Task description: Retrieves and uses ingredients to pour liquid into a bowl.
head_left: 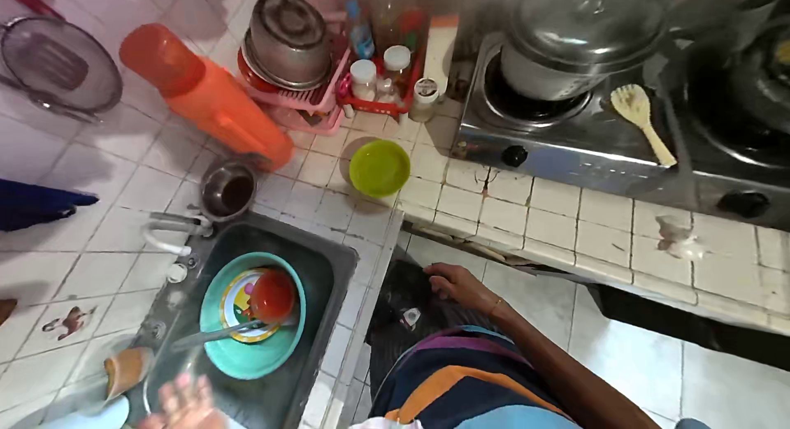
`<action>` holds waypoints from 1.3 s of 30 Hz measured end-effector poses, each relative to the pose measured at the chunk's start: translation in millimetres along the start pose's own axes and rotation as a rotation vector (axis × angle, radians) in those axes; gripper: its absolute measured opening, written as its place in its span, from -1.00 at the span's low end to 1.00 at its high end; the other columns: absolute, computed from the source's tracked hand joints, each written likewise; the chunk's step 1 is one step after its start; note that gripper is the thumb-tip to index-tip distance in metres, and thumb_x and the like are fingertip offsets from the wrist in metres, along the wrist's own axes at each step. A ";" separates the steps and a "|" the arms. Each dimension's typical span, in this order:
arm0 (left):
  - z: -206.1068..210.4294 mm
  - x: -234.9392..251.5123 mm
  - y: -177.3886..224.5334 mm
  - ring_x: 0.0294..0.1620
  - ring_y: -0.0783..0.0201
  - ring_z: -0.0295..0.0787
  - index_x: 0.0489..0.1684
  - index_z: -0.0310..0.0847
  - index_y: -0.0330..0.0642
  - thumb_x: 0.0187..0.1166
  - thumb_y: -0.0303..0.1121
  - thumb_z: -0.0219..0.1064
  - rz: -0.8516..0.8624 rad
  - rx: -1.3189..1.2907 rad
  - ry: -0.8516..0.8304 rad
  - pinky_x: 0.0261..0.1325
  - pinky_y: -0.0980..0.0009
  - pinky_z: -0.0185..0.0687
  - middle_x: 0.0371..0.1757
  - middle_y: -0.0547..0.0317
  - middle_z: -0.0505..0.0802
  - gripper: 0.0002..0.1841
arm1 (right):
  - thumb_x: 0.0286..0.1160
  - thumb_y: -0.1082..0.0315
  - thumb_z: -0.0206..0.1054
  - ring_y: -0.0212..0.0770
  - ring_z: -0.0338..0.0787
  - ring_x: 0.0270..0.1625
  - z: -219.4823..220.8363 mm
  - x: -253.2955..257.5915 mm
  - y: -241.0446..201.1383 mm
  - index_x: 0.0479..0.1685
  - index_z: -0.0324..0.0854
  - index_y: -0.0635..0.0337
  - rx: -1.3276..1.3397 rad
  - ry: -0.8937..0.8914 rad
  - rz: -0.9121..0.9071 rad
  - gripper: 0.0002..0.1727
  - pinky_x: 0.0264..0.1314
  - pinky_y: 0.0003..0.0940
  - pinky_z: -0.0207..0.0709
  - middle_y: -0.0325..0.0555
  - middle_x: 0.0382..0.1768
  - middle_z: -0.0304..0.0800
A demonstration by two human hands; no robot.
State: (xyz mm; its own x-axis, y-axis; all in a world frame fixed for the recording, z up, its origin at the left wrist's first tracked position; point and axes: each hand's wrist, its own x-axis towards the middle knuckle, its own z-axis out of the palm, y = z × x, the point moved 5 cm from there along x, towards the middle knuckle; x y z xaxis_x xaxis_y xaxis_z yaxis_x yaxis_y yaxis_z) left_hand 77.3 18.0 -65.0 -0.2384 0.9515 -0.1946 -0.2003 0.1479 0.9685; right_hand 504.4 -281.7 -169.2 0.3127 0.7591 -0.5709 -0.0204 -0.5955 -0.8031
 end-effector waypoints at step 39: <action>264.4 -69.9 -153.8 0.30 0.06 0.77 0.66 0.29 -0.37 0.88 -0.37 -0.13 -0.263 0.397 -0.236 0.20 0.17 0.74 0.51 -0.23 0.63 -0.55 | 0.65 0.29 0.34 0.46 0.34 0.66 -235.4 298.6 -338.2 0.57 0.44 0.41 -0.866 0.344 -0.148 -0.43 0.62 0.40 0.18 0.50 0.61 0.35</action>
State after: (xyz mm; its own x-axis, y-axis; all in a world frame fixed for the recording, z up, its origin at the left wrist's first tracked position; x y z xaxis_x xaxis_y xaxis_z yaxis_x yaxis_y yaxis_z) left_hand 375.9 0.1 -159.3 0.0004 0.8964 -0.4433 0.1614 0.4374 0.8847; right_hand 828.2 84.6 -27.8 0.5221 0.8055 -0.2804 0.7113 -0.5926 -0.3781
